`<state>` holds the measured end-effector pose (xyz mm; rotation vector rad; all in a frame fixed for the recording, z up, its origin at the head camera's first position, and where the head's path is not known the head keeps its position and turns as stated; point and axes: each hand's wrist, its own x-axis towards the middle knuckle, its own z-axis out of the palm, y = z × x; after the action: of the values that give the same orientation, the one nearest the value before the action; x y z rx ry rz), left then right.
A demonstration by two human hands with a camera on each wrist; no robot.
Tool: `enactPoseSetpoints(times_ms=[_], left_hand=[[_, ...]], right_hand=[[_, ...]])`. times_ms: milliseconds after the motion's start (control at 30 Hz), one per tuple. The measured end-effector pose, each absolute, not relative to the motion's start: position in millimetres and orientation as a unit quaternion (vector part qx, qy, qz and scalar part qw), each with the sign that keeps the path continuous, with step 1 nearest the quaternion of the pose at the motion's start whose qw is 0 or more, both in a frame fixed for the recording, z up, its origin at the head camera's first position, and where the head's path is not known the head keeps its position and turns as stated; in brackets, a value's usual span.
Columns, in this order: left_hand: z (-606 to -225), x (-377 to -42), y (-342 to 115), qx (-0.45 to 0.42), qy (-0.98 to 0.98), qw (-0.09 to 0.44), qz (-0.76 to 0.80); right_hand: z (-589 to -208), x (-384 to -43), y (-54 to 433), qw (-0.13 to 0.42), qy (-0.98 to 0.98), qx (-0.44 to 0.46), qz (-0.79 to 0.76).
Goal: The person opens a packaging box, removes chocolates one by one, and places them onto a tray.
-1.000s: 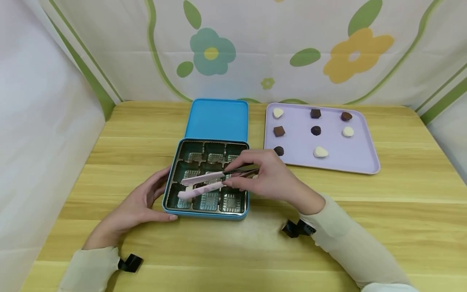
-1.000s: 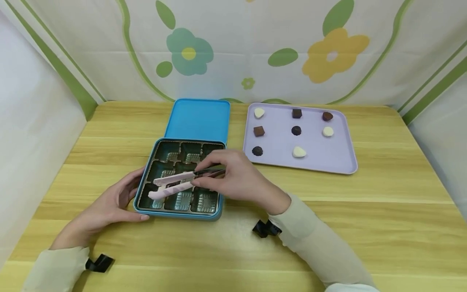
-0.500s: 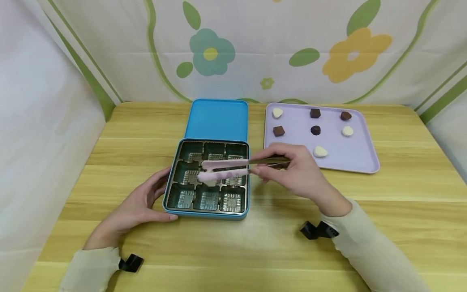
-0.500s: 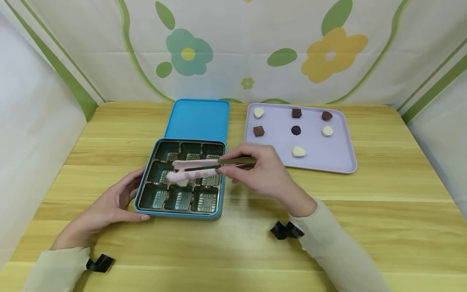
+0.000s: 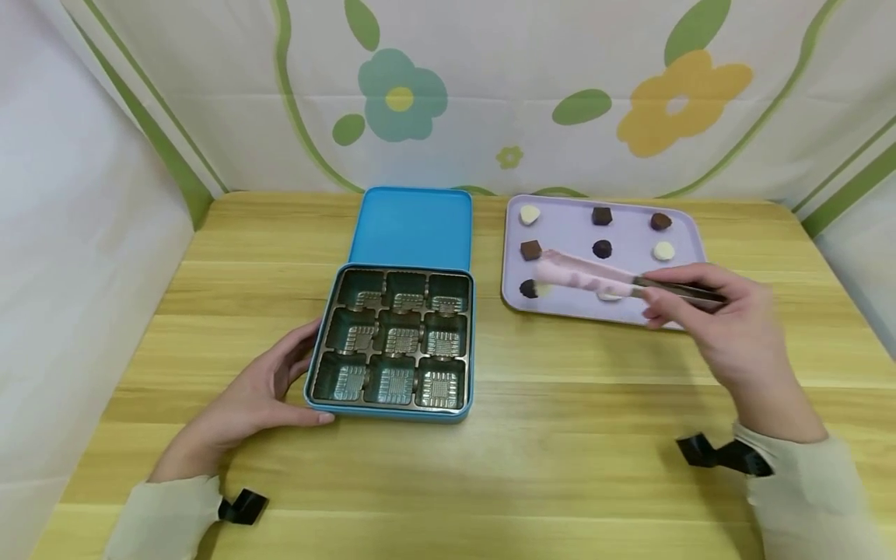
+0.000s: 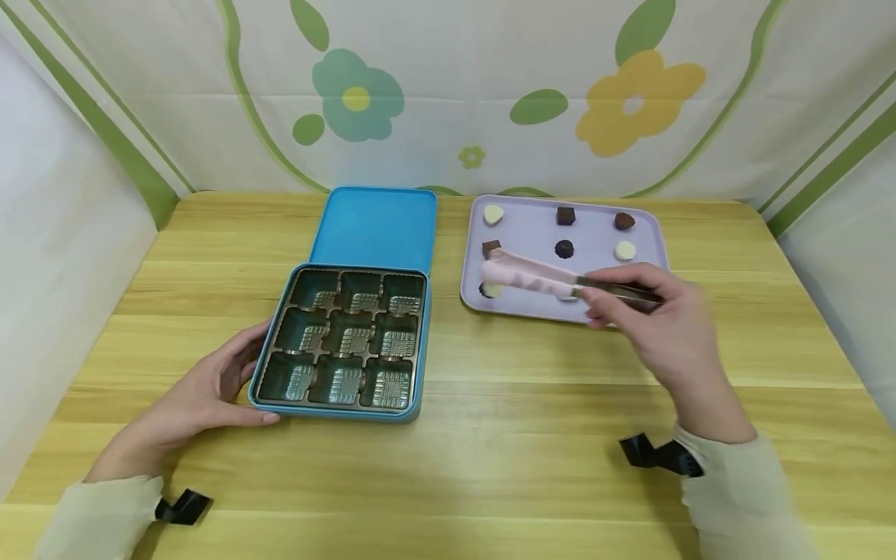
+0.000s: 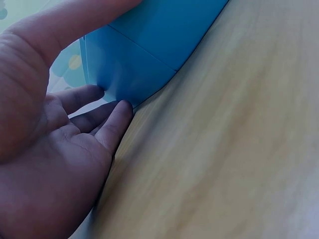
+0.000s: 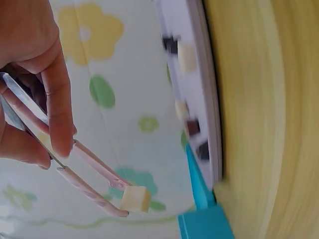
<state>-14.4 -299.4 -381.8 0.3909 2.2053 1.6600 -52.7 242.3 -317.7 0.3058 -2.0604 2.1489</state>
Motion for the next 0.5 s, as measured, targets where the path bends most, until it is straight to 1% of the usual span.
enactPoseSetpoints(times_ms=[167, 233, 300, 433, 500], left_hand=[[-381.0, -12.6, -301.0, 0.14, 0.78, 0.174, 0.584], [-380.7, -13.0, -301.2, 0.141, 0.78, 0.174, 0.585], [-380.9, -13.7, -300.9, 0.143, 0.779, 0.174, 0.585], [-382.4, -14.7, -299.8, 0.147, 0.777, 0.174, 0.587], [-383.5, -14.8, -299.2, 0.148, 0.776, 0.174, 0.587]], right_hand=[[-328.9, -45.8, 288.0, 0.127, -0.69, 0.016, 0.712], [-332.6, -43.7, 307.4, 0.139, -0.696, -0.009, 0.705], [-335.7, -41.4, 325.9, 0.144, -0.707, -0.03, 0.692], [-336.7, -38.4, 354.2, 0.134, -0.8, -0.078, 0.58], [-335.9, -38.7, 361.6, 0.135, -0.838, -0.085, 0.521]])
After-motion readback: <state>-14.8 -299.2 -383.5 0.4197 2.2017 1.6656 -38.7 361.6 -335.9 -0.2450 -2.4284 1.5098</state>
